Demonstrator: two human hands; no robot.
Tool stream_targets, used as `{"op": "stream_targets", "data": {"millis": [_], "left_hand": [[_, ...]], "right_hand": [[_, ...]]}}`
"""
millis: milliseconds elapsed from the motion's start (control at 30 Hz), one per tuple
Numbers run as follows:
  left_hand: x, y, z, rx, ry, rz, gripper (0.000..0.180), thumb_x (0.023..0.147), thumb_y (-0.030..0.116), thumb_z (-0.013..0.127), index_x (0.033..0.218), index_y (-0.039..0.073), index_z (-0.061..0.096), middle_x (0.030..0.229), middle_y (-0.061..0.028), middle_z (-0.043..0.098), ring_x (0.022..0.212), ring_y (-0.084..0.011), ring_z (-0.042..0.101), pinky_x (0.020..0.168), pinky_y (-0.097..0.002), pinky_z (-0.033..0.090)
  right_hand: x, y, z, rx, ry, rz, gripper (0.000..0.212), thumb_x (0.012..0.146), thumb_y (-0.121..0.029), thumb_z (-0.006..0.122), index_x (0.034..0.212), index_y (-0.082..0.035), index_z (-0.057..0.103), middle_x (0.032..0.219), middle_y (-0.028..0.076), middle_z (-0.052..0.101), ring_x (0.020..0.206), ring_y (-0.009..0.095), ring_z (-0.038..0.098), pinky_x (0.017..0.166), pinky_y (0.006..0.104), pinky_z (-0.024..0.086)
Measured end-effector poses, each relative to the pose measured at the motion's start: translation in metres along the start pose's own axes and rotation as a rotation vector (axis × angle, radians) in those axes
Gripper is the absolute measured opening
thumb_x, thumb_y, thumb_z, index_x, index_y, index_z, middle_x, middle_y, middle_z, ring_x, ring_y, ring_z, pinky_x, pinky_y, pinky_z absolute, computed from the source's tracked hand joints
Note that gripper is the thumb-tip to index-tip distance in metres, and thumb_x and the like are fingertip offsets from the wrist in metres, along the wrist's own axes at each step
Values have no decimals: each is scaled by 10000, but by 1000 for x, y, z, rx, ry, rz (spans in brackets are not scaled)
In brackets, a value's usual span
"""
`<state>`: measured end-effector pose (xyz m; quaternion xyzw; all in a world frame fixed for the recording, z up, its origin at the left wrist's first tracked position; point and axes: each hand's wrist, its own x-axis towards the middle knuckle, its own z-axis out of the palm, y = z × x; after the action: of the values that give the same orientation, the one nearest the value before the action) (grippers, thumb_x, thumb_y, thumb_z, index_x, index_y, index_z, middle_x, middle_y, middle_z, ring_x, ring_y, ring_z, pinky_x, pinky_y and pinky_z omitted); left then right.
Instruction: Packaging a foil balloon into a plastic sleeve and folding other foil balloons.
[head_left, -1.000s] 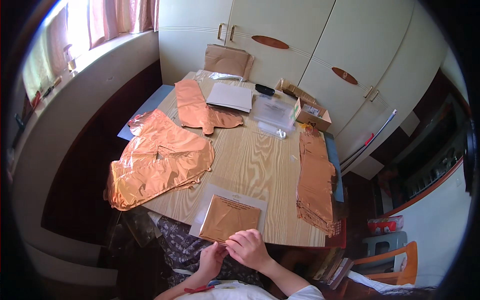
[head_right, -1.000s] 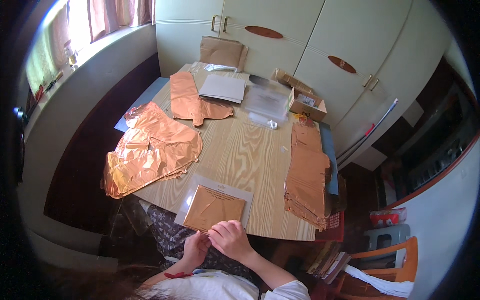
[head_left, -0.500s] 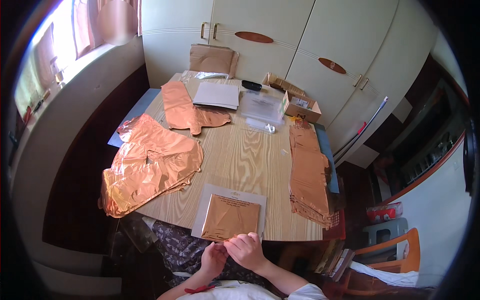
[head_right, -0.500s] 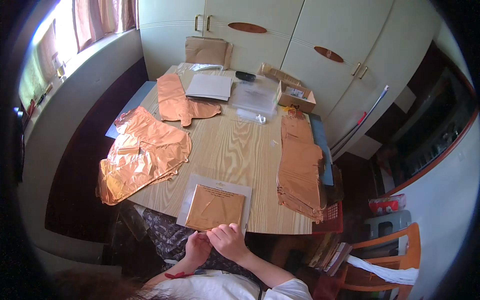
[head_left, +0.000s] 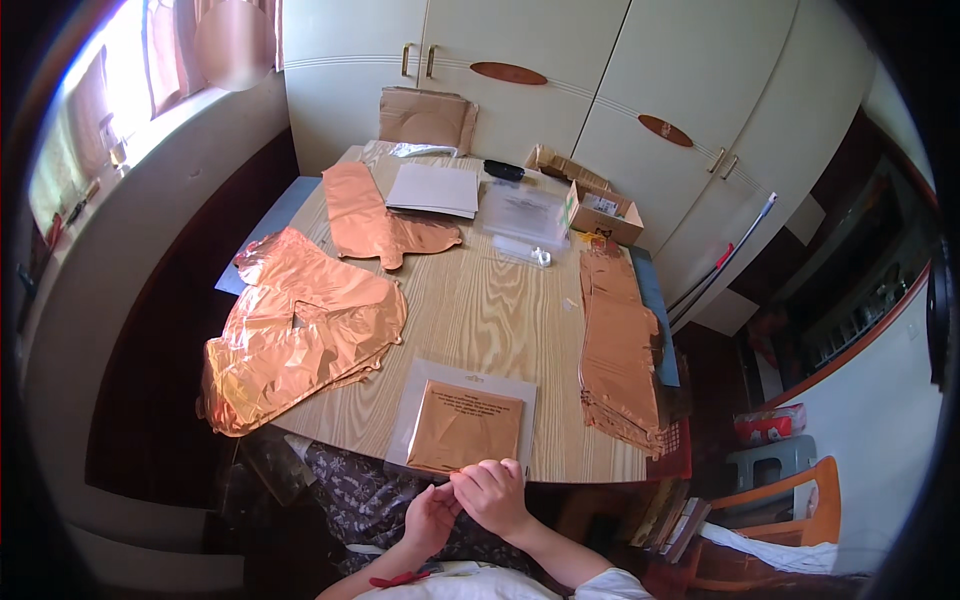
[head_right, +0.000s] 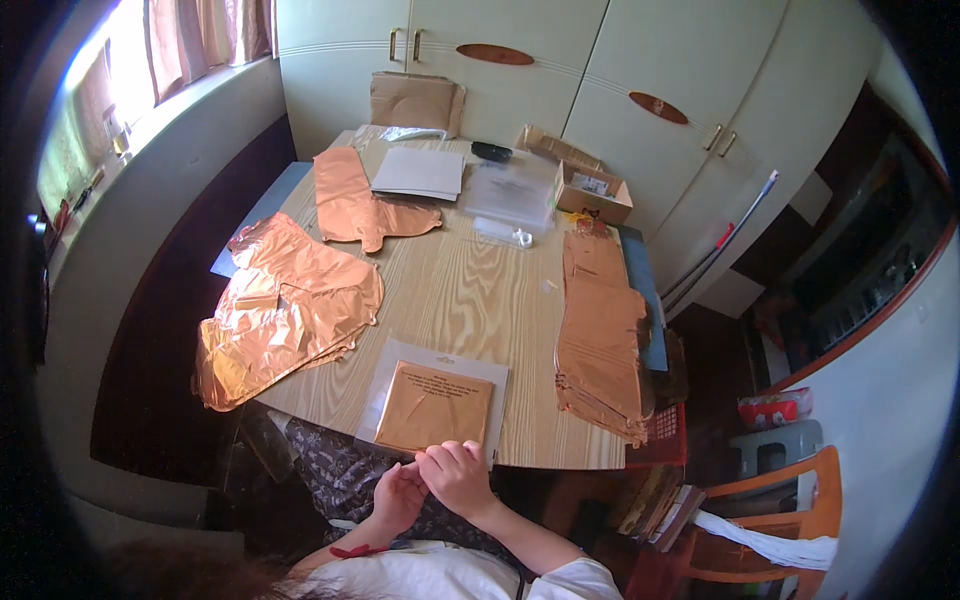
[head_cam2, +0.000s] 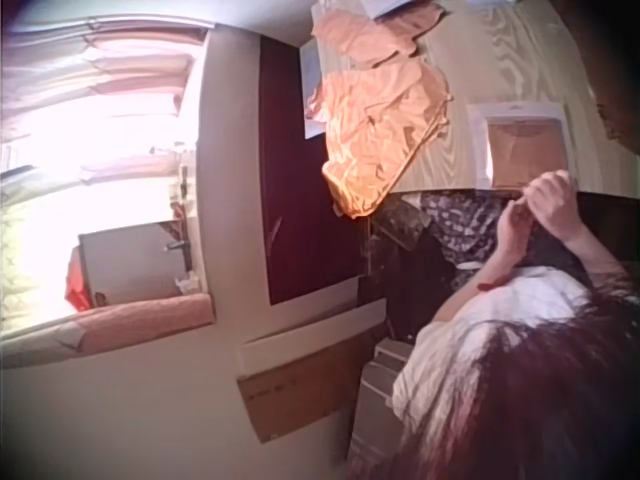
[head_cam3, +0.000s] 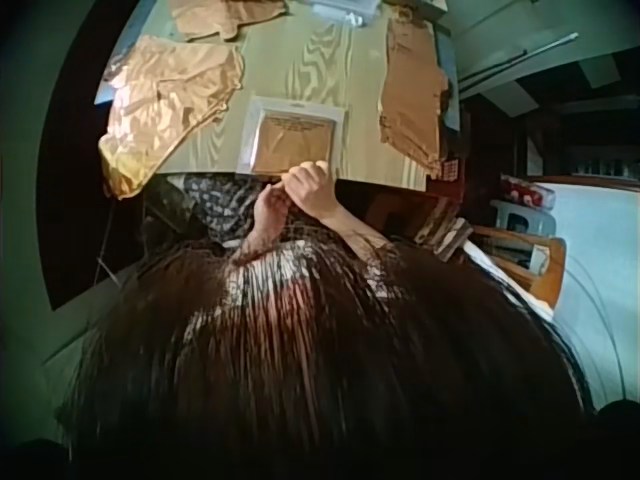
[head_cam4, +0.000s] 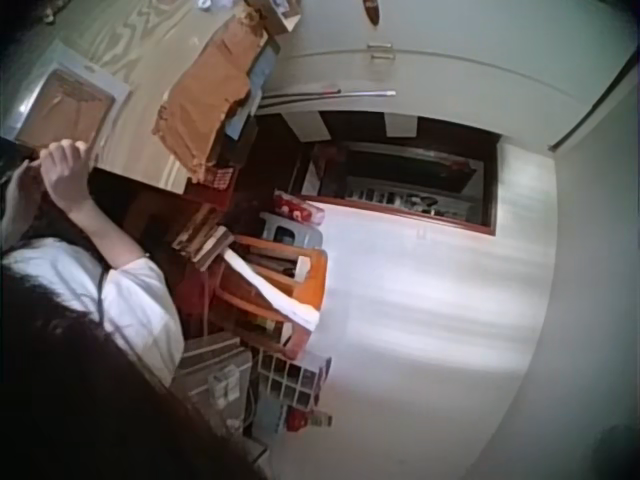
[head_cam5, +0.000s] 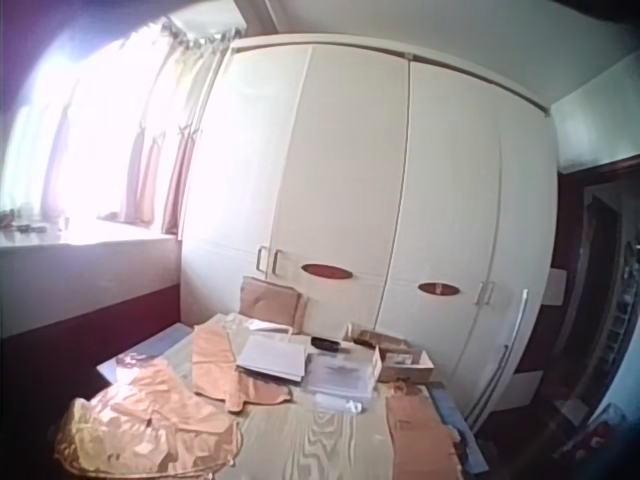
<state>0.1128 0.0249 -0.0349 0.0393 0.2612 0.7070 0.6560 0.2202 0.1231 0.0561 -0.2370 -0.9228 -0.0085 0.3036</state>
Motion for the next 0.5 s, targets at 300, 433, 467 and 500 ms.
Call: {"op": "stream_targets", "data": {"millis": [300,433,467,500], "left_hand": [[-3,6,14,88,8,13,529,1009,319,346,1298,-93,509,1347,-183,552,1270,-280,500,1111,-426,332],[-2,5,12,92,2,18,529,1009,321,353,1305,-90,505,1340,-185,557,1261,-282,509,1107,-429,339],[-2,4,12,91,5,18,530,1009,322,355,1307,-89,504,1339,-184,558,1260,-282,510,1106,-430,340],[-2,4,11,92,-1,19,530,1008,324,358,1306,-89,506,1336,-184,561,1258,-283,512,1104,-430,343]], "right_hand": [[5,-1,1,-10,13,65,116,771,-212,698,868,-187,640,863,-60,560,874,123,557,800,357,365],[7,-1,0,-6,4,83,130,749,-203,732,853,-198,655,877,-61,572,863,134,554,800,366,360],[7,-1,-1,-3,7,86,128,749,-201,732,851,-197,654,874,-62,571,862,135,554,798,366,360],[8,-1,-1,-3,2,89,125,751,-200,731,849,-196,653,870,-62,571,861,136,553,797,367,360]]}}
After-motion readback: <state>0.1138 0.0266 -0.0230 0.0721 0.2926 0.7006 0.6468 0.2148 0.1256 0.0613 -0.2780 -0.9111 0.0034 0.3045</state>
